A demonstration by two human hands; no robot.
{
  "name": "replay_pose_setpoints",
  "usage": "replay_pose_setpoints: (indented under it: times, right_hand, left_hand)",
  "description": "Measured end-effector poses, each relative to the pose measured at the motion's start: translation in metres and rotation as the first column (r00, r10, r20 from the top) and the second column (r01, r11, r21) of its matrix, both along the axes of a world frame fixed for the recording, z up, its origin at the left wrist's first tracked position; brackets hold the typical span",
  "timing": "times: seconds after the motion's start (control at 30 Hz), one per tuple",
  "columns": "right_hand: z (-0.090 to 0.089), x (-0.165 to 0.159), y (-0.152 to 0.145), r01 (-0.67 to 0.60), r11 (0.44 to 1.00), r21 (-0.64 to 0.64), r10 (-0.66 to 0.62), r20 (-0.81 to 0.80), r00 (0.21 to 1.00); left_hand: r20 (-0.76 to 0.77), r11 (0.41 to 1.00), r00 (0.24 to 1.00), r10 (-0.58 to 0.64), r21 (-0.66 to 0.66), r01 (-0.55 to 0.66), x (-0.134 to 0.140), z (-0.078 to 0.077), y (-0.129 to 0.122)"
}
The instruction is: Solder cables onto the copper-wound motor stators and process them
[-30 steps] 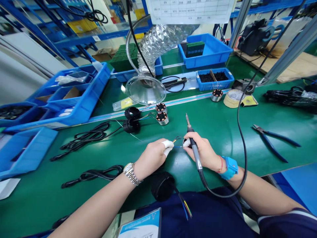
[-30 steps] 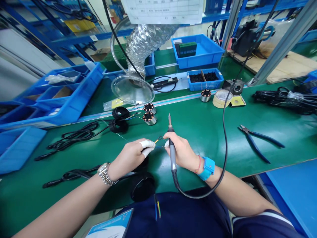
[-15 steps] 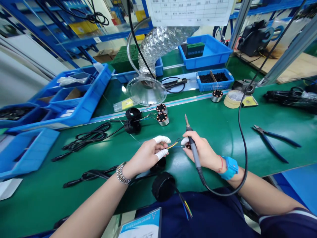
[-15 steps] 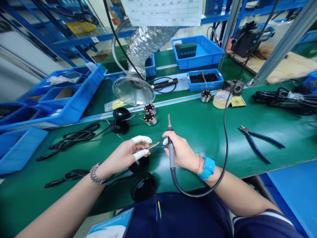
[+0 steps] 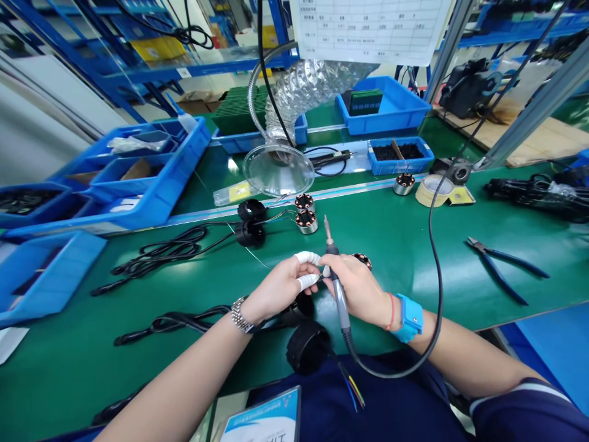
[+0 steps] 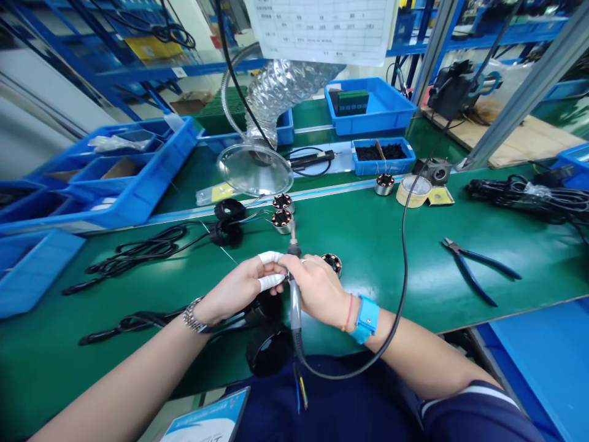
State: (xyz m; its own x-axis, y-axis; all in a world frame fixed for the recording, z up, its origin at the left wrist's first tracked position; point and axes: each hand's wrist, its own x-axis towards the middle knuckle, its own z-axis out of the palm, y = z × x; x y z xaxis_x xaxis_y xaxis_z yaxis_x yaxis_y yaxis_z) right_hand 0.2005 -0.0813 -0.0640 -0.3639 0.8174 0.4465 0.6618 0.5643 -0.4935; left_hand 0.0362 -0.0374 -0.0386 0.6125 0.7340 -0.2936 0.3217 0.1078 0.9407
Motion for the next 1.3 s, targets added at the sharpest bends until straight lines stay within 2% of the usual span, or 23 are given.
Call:
replay_pose_setpoints:
  times: [0.1, 0.17, 0.23, 0.3, 0.37, 0.47, 0.57, 0.8, 1.0, 1.3]
  right_hand:
    - [-0.003, 0.004, 0.000, -0.031, 0.999, 0.007, 0.031, 0.062, 0.998]
    - [-0.004, 0.010, 0.000, -0.047, 0.999, -0.008, 0.047, 0.063, 0.997]
    - [-0.004, 0.019, -0.001, -0.059, 0.997, -0.041, 0.060, 0.023, 0.998]
    - [-0.004, 0.028, -0.003, -0.074, 0.994, -0.076, 0.070, -0.045, 0.997]
    - [-0.004, 0.036, -0.006, -0.080, 0.991, -0.104, 0.067, -0.122, 0.990]
    - [-0.008, 0.043, -0.008, -0.055, 0.992, -0.116, 0.031, -0.199, 0.979]
    - [-0.014, 0.046, -0.007, -0.037, 0.994, -0.108, 0.010, -0.240, 0.971]
    - [-0.016, 0.044, -0.004, -0.062, 0.989, -0.133, 0.019, -0.305, 0.952]
    - [-0.009, 0.040, -0.003, -0.083, 0.982, -0.169, 0.021, -0.337, 0.941]
    - [-0.010, 0.042, -0.004, -0.054, 0.976, -0.211, -0.026, -0.358, 0.933]
  left_hand:
    - [-0.049, 0.997, 0.999, -0.015, 0.073, 0.019, -0.003, 0.001, -0.001]
    - [-0.133, 0.971, 0.990, -0.055, 0.223, 0.084, -0.004, 0.003, -0.002]
    - [-0.226, 0.900, 0.969, -0.100, 0.395, 0.185, -0.003, 0.004, -0.003]
    - [-0.310, 0.819, 0.943, -0.120, 0.506, 0.271, 0.001, 0.005, -0.003]
    - [-0.383, 0.770, 0.918, -0.104, 0.553, 0.318, 0.007, 0.006, -0.004]
    - [-0.443, 0.739, 0.894, -0.066, 0.580, 0.342, 0.015, 0.006, -0.004]
    - [-0.443, 0.749, 0.896, -0.041, 0.579, 0.321, 0.021, 0.005, -0.004]
    - [-0.337, 0.832, 0.941, -0.041, 0.509, 0.219, 0.025, 0.000, -0.005]
    - [-0.325, 0.843, 0.945, -0.024, 0.501, 0.193, 0.025, -0.003, -0.006]
    - [-0.335, 0.830, 0.942, -0.025, 0.518, 0.206, 0.025, -0.002, -0.006]
